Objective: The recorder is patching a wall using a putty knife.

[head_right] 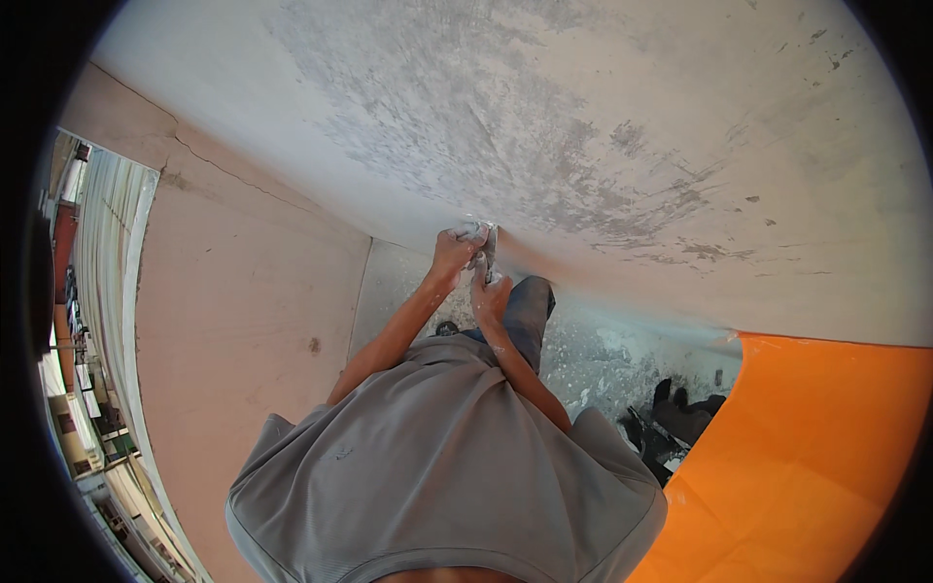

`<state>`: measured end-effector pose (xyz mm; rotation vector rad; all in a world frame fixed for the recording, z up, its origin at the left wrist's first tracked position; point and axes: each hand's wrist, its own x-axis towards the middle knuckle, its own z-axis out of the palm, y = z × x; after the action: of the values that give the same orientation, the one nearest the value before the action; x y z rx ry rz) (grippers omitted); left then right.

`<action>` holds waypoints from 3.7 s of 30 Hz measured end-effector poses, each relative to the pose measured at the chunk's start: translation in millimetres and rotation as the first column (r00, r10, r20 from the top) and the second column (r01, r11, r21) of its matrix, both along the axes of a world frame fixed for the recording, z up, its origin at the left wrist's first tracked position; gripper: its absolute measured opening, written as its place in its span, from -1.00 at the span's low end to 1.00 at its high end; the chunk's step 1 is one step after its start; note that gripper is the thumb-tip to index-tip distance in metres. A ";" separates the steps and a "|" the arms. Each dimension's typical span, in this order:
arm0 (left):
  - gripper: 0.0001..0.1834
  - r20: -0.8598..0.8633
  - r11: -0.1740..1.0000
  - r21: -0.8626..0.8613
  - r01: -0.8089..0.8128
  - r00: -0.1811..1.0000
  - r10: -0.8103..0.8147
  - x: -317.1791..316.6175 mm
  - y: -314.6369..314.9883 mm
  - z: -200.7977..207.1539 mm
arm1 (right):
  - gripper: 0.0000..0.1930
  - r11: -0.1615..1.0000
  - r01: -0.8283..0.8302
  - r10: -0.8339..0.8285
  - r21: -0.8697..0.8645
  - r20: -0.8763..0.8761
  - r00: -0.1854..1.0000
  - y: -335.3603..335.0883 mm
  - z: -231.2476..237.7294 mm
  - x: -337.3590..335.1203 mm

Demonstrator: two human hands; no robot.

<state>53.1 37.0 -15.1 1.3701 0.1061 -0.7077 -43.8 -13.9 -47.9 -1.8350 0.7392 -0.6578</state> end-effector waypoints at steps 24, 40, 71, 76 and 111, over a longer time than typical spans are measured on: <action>-0.70 0.275 0.978 0.204 -0.031 0.961 -0.027 4.0 3.9 18.3 | -0.61 0.823 -0.150 0.101 0.548 0.118 0.988 12.5 -24.4 13.4; -0.89 -0.192 0.946 -0.325 -0.003 0.979 -0.063 -3.0 -1.0 -24.2 | -0.81 0.952 -0.014 -0.009 -0.305 -0.076 0.997 -13.3 -12.9 -10.9; -0.70 -0.056 0.890 -0.413 0.192 0.970 -0.236 45.2 64.3 -39.6 | -0.62 0.883 -0.230 0.172 -0.409 -0.172 0.970 -27.4 -29.6 -11.3; -0.68 -0.359 0.919 -0.236 -0.316 0.907 0.219 51.3 163.8 -181.8 | -0.66 0.669 -0.681 0.364 -0.298 -0.667 0.650 -38.0 -6.4 -55.6; -0.23 0.917 0.779 0.218 -0.588 0.397 0.044 -74.3 80.3 86.1 | -0.64 0.812 -0.574 0.328 0.100 -0.893 0.309 -96.2 -263.4 -386.5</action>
<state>-21.2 117.3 71.0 2.0266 -0.2913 0.5306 -430.3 -110.1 -311.3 -2.4609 0.7095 0.7683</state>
